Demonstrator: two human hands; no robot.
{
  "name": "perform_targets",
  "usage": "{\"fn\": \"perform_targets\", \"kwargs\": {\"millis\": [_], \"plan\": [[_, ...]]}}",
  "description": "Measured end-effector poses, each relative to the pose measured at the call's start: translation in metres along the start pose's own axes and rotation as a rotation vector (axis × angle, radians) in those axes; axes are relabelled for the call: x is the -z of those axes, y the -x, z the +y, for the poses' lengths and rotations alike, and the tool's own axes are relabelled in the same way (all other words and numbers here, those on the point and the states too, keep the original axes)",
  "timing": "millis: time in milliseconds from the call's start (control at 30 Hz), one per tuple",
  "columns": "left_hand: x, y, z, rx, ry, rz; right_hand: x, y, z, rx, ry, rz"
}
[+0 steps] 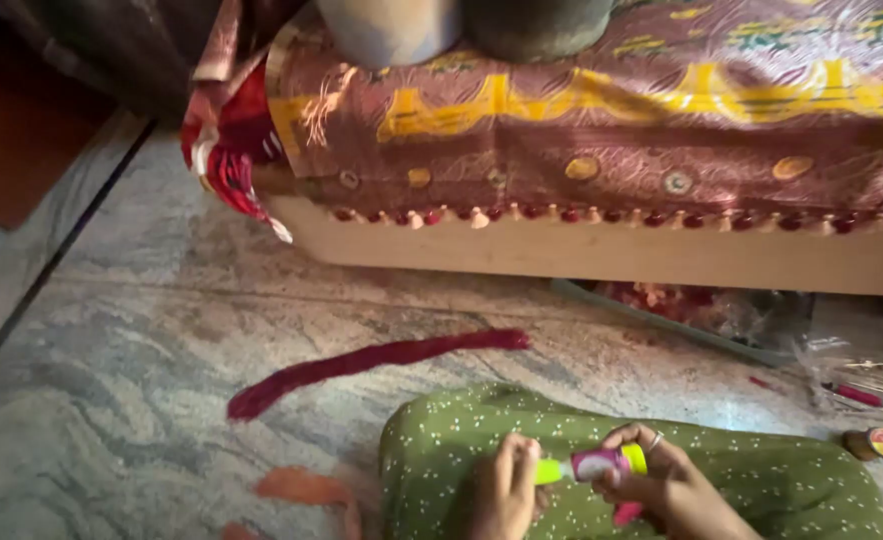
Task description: Applying glue and attaching decorative tassels to the border of a sari.
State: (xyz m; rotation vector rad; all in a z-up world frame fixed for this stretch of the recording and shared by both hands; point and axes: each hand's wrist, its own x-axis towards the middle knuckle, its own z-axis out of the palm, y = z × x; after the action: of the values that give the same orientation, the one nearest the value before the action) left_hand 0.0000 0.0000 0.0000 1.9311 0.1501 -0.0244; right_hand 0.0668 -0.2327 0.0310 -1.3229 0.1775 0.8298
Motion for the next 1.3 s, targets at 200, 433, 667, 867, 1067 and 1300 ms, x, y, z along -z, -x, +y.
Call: {"fn": "perform_targets", "kwargs": {"millis": [200, 433, 667, 867, 1067, 1300], "plan": [[0.003, 0.008, 0.004, 0.107, 0.517, -0.348, -0.002, 0.012, -0.025, -0.148, 0.467, 0.025], [-0.019, -0.013, -0.070, 0.415, 0.884, -0.516, 0.046, 0.019, -0.064, 0.628, 0.346, -0.207], [-0.002, -0.048, 0.040, -0.366, -0.389, 0.079, 0.063, 0.001, -0.090, 0.623, -0.514, -0.119], [0.129, -0.147, 0.027, -0.308, 0.168, 0.469, -0.010, -0.042, -0.099, 0.555, -0.728, -0.224], [0.270, -0.252, -0.012, -0.002, 1.064, 0.550, -0.138, -0.095, -0.158, 0.499, -0.640, -0.525], [0.321, -0.286, -0.020, -0.263, 1.589, 0.157, -0.264, -0.187, -0.188, 0.479, -0.350, -0.219]]}}
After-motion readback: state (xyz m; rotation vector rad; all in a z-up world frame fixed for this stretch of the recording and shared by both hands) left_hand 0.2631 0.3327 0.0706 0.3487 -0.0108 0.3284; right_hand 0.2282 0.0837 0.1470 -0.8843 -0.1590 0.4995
